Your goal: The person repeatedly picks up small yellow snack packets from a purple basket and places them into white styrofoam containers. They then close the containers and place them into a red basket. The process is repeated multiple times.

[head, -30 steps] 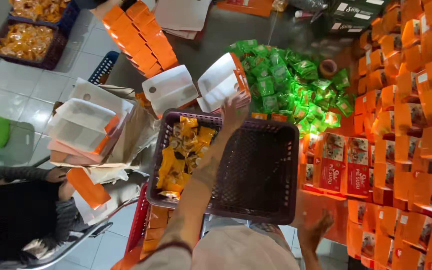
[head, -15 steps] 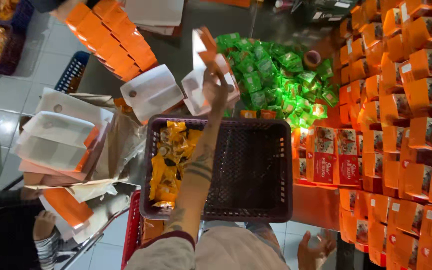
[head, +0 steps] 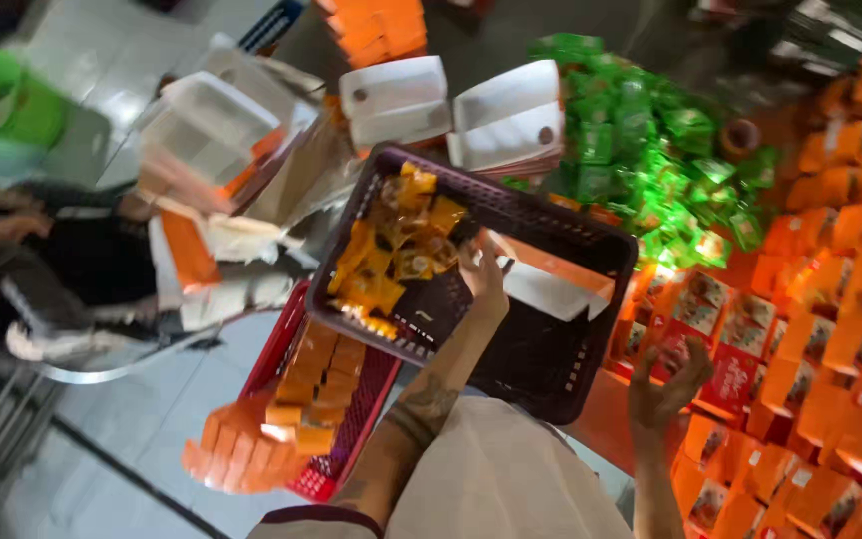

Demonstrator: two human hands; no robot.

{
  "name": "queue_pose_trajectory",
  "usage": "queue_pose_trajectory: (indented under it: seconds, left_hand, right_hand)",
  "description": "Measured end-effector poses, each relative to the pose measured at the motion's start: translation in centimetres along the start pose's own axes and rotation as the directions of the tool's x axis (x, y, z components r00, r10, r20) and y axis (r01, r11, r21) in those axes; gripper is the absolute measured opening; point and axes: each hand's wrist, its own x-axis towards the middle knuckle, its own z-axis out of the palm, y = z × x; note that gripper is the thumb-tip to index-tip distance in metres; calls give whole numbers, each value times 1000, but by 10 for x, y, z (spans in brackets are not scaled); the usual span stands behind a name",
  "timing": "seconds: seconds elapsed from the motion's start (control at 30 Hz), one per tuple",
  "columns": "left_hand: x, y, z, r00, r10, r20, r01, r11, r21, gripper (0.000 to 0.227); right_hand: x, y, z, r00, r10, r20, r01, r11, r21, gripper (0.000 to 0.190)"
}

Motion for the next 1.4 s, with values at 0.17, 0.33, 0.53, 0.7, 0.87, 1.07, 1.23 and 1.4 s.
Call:
queue_pose_trajectory:
  seconds: [0.17, 0.33, 0.53, 0.7, 0.87, 1.07, 1.23, 1.4]
  left_hand:
    - [-12, -54, -61, 969, -244, -25, 239, 963, -125, 105]
    - [-13, -70, -139, 956, -282, 81, 290, 951, -107, 76]
    - [9, -54, -215, 748, 217, 628, 388, 624, -678, 66]
    - [24, 5, -225, 896, 314, -314, -122, 854, 505, 31]
    - [60, 38, -234, 892, 330, -310, -121, 833, 540, 34]
    - [70, 59, -262, 890, 346, -298, -159, 847, 508, 27]
    - [74, 75, -291, 902, 302, -309, -111, 853, 510, 30]
    - [80, 90, -316, 874, 346, -342, -185, 887, 424, 24]
  right_hand:
    - [41, -12, 17, 986, -132, 105, 123, 988, 88, 50]
    - [21, -1, 43, 959, -117, 257, 73, 982, 174, 42]
    - [-31, -17, 74, 799, -47, 600, -24, 994, 109, 19]
    - [-58, -48, 120, 521, 1, 854, -212, 969, 128, 19]
    - [-63, -90, 194, 343, 92, 935, -249, 968, -4, 26]
    - [-74, -158, 313, 317, -3, 948, -183, 981, 65, 55]
    - [-89, -215, 385, 264, 101, 959, -279, 960, -24, 118]
    - [-123, -244, 421, 339, 62, 939, -78, 996, -37, 54]
